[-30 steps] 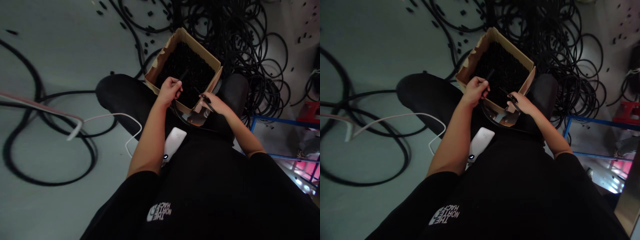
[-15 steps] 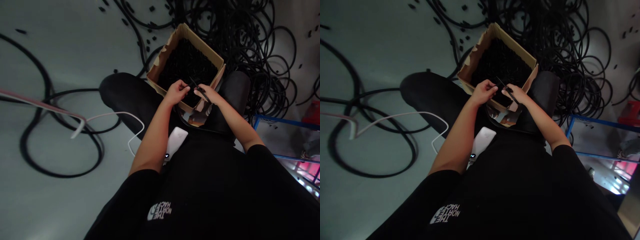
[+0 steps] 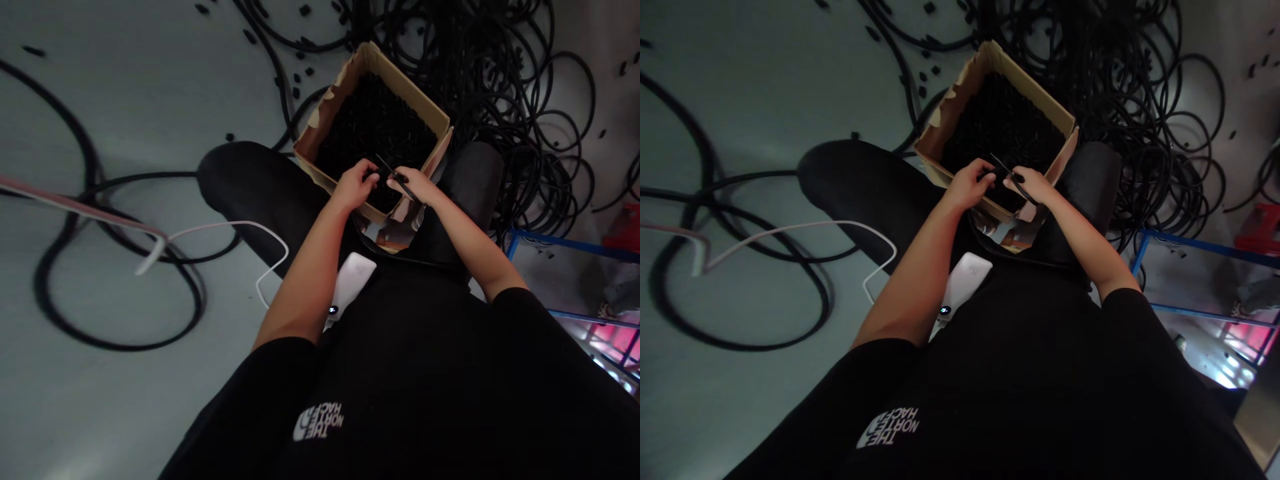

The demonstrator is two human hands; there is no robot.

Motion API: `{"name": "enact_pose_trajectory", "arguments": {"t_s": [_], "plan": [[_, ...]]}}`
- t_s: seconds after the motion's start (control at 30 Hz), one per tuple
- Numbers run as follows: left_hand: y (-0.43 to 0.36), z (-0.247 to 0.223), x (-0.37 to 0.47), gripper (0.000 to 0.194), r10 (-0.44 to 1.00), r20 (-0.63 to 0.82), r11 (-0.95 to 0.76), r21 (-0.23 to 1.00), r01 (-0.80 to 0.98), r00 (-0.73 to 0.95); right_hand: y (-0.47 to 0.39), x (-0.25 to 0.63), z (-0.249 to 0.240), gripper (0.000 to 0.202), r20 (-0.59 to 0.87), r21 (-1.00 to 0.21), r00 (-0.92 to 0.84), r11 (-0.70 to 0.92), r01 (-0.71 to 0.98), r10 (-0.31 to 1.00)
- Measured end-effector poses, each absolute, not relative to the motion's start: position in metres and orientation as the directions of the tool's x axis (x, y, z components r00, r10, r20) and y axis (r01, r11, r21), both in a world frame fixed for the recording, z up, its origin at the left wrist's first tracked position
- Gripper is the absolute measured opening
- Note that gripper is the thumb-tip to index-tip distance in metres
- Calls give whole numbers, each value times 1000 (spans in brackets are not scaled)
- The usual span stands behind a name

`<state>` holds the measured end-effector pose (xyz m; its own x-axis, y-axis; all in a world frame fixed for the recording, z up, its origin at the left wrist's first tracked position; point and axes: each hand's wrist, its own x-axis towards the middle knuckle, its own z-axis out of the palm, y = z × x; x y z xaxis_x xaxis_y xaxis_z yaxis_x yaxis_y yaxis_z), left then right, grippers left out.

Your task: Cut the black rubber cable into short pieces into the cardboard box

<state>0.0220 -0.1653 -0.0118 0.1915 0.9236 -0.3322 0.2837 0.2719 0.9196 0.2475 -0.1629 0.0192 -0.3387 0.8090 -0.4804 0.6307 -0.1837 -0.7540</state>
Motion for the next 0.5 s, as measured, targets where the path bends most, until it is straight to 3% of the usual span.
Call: {"name": "enact_pose_trajectory", "arguments": {"t_s": [0.2, 0.4, 0.5], "plan": [[-161, -4, 21, 35, 937, -340, 325, 932, 159, 79, -161, 251, 21, 35, -453, -691, -277, -138, 709, 847], [-156, -18, 21, 38, 889, -456, 453, 889, 66, 45, -168, 252, 11, 41, -561, -756, -290, -336, 561, 776], [-159, -20, 23, 41, 855, -513, 512, 858, 32, 80, -167, 250, 2, 41, -547, -785, -335, -332, 523, 767]]}}
